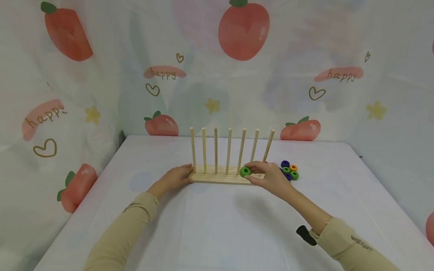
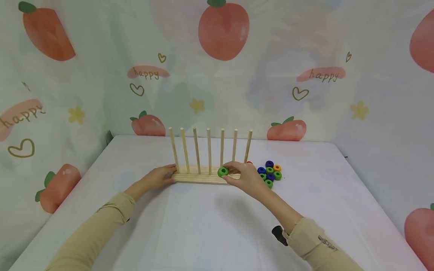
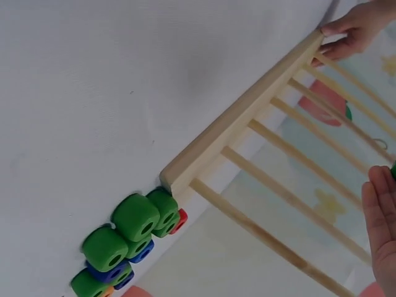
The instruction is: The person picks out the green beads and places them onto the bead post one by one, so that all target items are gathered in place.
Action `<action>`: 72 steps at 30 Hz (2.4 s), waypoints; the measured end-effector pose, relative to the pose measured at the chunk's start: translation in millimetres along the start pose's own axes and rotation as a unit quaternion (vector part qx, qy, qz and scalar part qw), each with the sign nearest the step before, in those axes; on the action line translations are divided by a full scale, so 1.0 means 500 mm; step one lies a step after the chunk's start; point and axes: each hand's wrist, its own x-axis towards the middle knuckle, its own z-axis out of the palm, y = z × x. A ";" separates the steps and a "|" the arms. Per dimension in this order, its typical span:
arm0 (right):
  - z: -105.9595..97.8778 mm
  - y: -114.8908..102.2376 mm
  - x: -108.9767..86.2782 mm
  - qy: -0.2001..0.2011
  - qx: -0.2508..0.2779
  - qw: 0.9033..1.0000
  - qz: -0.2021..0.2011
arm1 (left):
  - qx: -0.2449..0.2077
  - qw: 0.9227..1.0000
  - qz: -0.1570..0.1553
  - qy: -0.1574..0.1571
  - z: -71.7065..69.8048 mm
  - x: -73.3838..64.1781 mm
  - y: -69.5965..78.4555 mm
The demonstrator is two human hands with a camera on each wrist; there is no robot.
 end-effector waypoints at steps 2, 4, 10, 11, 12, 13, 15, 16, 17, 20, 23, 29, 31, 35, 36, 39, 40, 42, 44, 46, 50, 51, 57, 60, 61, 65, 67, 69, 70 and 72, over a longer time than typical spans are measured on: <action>0.003 -0.004 0.010 0.003 0.007 1.000 -0.001 | 0.007 1.000 -0.002 -0.001 0.001 0.000 0.000; 0.005 -0.008 0.019 0.006 0.009 1.000 -0.008 | 0.012 1.000 -0.005 0.000 0.003 0.000 0.000; 0.002 -0.025 0.049 0.009 0.016 1.000 -0.022 | 0.009 1.000 -0.013 -0.001 0.010 -0.002 0.002; 0.001 -0.028 0.055 0.008 0.017 1.000 -0.024 | 0.010 1.000 -0.011 0.000 0.011 -0.003 0.002; 0.001 -0.031 0.061 0.007 0.017 0.999 -0.026 | 0.011 1.000 -0.011 0.001 0.011 -0.004 0.003; 0.001 -0.035 0.068 0.006 0.018 0.999 -0.030 | 0.009 1.000 -0.014 0.001 0.011 -0.005 0.003; 0.001 -0.042 0.081 0.002 0.022 0.999 -0.035 | 0.011 1.000 -0.015 0.003 0.011 -0.008 0.003; 0.001 -0.045 0.087 0.001 0.024 0.999 -0.038 | 0.011 1.000 -0.016 0.004 0.012 -0.009 0.003; 0.002 -0.049 0.091 0.000 0.027 0.999 -0.038 | 0.014 1.000 -0.014 0.005 0.012 -0.010 0.002; 0.002 -0.060 0.104 0.000 0.031 0.999 -0.041 | 0.016 1.000 -0.015 0.005 0.016 -0.010 0.000; 0.001 -0.071 0.114 0.001 0.030 0.999 -0.044 | 0.017 1.000 -0.017 0.002 0.019 -0.010 -0.001; -0.004 -0.091 0.138 0.000 0.038 0.997 -0.064 | 0.020 0.999 -0.030 0.001 0.019 -0.012 0.002; -0.007 -0.098 0.149 0.001 0.040 0.997 -0.072 | 0.020 0.999 -0.029 0.003 0.016 -0.013 0.004; -0.013 -0.111 0.174 0.006 0.034 0.996 -0.081 | 0.013 1.000 -0.023 0.006 0.011 -0.012 0.008; -0.014 -0.115 0.181 0.008 0.032 0.996 -0.086 | 0.012 1.000 -0.021 0.008 0.012 -0.011 0.007; -0.016 -0.126 0.200 0.009 0.026 0.995 -0.092 | 0.011 1.000 -0.019 0.011 0.016 -0.007 0.003; -0.017 -0.131 0.207 0.008 0.022 0.995 -0.094 | 0.014 1.000 -0.016 0.014 0.017 -0.005 0.001; -0.018 -0.138 0.221 0.005 0.020 0.995 -0.097 | 0.018 1.000 -0.014 0.018 0.017 -0.002 0.000; -0.020 -0.142 0.235 0.001 0.017 0.995 -0.098 | 0.025 0.999 -0.008 0.023 0.014 -0.001 0.001; -0.022 -0.141 0.249 0.000 0.018 0.995 -0.101 | 0.030 0.999 -0.004 0.026 0.013 0.000 0.003; -0.025 -0.135 0.271 0.001 0.020 0.995 -0.099 | 0.022 0.999 -0.020 0.018 0.012 -0.002 0.009; -0.025 -0.133 0.276 -0.001 0.019 0.995 -0.097 | 0.019 0.999 -0.026 0.014 0.012 -0.003 0.010; -0.028 -0.129 0.295 -0.018 0.009 0.996 -0.087 | 0.018 0.999 -0.037 0.010 0.015 -0.004 0.010; -0.027 -0.125 0.303 -0.024 0.006 0.996 -0.084 | 0.020 0.999 -0.034 0.013 0.015 -0.004 0.010; -0.026 -0.122 0.306 -0.026 0.005 0.996 -0.083 | 0.020 0.999 -0.035 0.013 0.015 -0.004 0.009; -0.022 -0.112 0.315 -0.036 0.013 0.996 -0.081 | 0.018 0.999 -0.036 0.012 0.016 -0.006 0.010; -0.020 -0.106 0.318 -0.038 0.023 0.995 -0.085 | 0.017 0.999 -0.035 0.014 0.017 -0.008 0.010; -0.017 -0.101 0.321 -0.039 0.036 0.995 -0.088 | 0.019 0.999 -0.032 0.019 0.017 -0.008 0.009; -0.016 -0.099 0.322 -0.039 0.043 0.994 -0.088 | 0.020 0.999 -0.031 0.020 0.018 -0.008 0.009; -0.014 -0.097 0.325 -0.038 0.054 0.994 -0.086 | 0.018 0.999 -0.032 0.024 0.019 -0.008 0.008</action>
